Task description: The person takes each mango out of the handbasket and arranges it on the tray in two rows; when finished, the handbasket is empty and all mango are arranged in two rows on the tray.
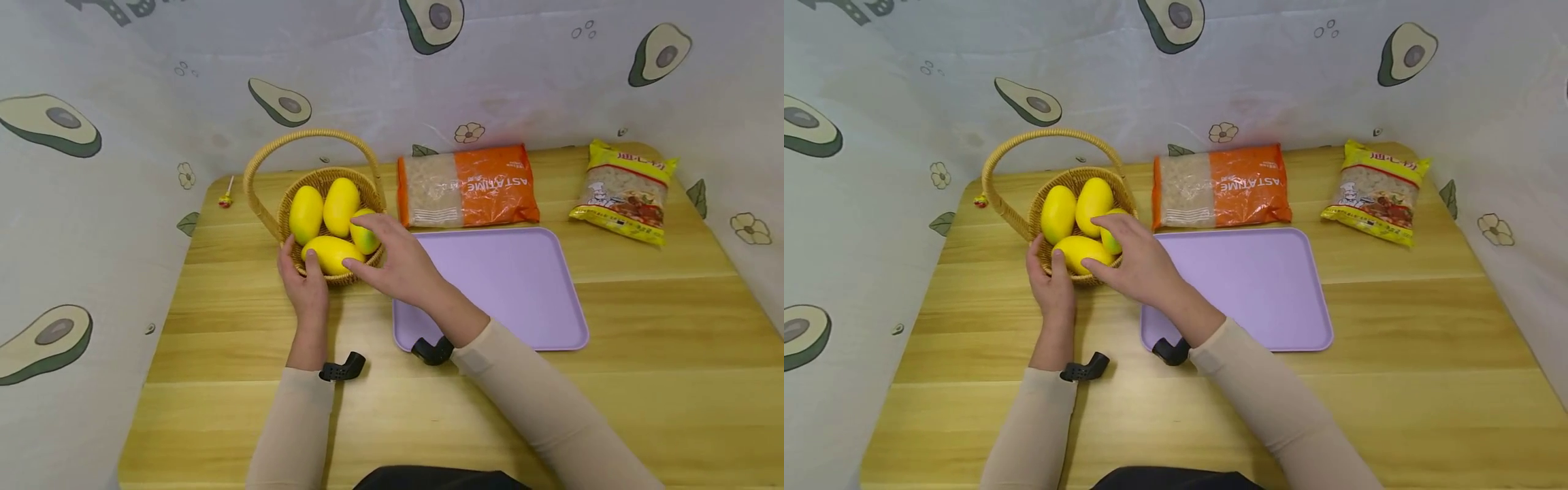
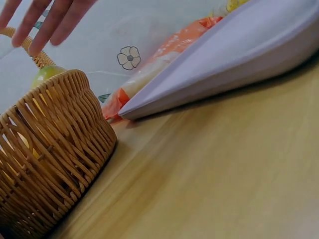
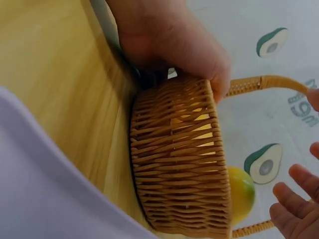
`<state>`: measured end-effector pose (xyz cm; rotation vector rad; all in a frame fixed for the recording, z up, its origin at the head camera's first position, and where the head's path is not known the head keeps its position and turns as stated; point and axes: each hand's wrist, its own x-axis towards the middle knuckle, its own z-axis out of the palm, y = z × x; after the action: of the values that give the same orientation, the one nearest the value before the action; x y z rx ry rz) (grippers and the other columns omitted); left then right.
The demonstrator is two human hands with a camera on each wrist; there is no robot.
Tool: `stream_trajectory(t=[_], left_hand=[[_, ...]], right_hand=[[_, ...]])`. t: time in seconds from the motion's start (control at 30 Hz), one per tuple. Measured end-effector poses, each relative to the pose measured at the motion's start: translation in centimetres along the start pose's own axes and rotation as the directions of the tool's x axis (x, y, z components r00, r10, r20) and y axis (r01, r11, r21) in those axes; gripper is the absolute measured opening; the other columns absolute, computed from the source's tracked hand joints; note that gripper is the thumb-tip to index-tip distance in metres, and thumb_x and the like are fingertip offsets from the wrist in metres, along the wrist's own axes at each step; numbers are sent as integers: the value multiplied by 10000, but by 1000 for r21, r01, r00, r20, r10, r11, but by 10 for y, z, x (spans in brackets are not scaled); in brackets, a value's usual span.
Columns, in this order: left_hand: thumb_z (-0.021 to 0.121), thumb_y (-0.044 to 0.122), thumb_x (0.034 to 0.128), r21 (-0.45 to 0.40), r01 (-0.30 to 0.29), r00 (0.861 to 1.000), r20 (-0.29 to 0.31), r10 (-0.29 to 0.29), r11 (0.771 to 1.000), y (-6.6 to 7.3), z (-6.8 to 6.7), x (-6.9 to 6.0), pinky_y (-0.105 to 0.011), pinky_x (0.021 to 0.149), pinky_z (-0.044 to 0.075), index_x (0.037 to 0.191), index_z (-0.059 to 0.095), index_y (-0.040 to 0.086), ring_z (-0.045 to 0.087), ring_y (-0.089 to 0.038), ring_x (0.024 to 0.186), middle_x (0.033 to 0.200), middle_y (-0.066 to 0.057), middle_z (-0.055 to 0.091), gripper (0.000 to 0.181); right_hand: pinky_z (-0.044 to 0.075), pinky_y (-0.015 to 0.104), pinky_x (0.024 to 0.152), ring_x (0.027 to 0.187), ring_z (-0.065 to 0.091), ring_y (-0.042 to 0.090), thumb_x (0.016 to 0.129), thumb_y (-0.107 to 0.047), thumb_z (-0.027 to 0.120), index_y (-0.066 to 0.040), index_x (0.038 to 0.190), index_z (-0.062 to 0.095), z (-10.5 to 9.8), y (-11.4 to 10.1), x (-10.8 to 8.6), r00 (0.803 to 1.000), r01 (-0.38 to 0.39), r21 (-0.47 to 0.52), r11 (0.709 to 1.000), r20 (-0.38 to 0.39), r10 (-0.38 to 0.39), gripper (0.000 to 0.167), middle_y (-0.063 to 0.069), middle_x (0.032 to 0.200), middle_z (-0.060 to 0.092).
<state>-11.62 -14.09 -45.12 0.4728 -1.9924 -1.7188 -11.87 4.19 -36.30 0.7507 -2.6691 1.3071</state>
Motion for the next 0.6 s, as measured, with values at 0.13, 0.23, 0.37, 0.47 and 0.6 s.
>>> stream_trajectory(t=[0.13, 0.23, 0.37, 0.47, 0.6], left_hand=[[543, 188, 1002, -2, -14, 1000, -1, 14, 1000, -3, -2, 0, -434, 1299, 99, 1463, 499, 104, 152, -278, 1588, 1616, -87, 370, 471], [537, 188, 1003, -3, -11, 1000, 2, 11, 1000, -4, -2, 0, -442, 1298, 99, 1467, 495, 106, 139, -285, 1591, 1627, -86, 353, 473], [535, 184, 997, -1, -13, 1000, -2, 13, 1000, -5, -2, 1, -447, 1297, 105, 1466, 499, 107, 141, -286, 1590, 1625, -89, 358, 476], [535, 178, 995, 8, -20, 1000, -4, 20, 1000, -4, -3, 2, -440, 1297, 114, 1462, 503, 105, 165, -277, 1584, 1613, -92, 378, 473], [529, 177, 1003, 13, -17, 1000, 5, 16, 1000, -3, -4, 3, -445, 1297, 110, 1465, 502, 110, 163, -272, 1584, 1615, -89, 378, 467]], right_hand=[[445, 425, 1142, 1364, 519, 211, 891, -404, 775, -153, 1441, 557, 9, 2, 22, 998, 12, -30, 999, 54, -11, 642, 45, 1468, 552], [448, 417, 1140, 1369, 516, 204, 893, -416, 769, -171, 1453, 548, 13, 2, 36, 995, 1, -51, 999, 96, 4, 650, 34, 1483, 541], [433, 415, 1154, 1402, 489, 201, 906, -401, 756, -171, 1473, 531, 16, 2, 51, 987, 13, -68, 998, 159, -2, 653, 29, 1508, 535], [415, 424, 1169, 1422, 471, 213, 916, -392, 743, -164, 1483, 520, 19, 2, 61, 978, 34, -87, 996, 206, -15, 651, 45, 1519, 532], [396, 421, 1185, 1430, 467, 234, 917, -399, 738, -161, 1488, 517, 22, 5, 72, 966, 43, -116, 992, 259, -11, 657, 69, 1523, 525]])
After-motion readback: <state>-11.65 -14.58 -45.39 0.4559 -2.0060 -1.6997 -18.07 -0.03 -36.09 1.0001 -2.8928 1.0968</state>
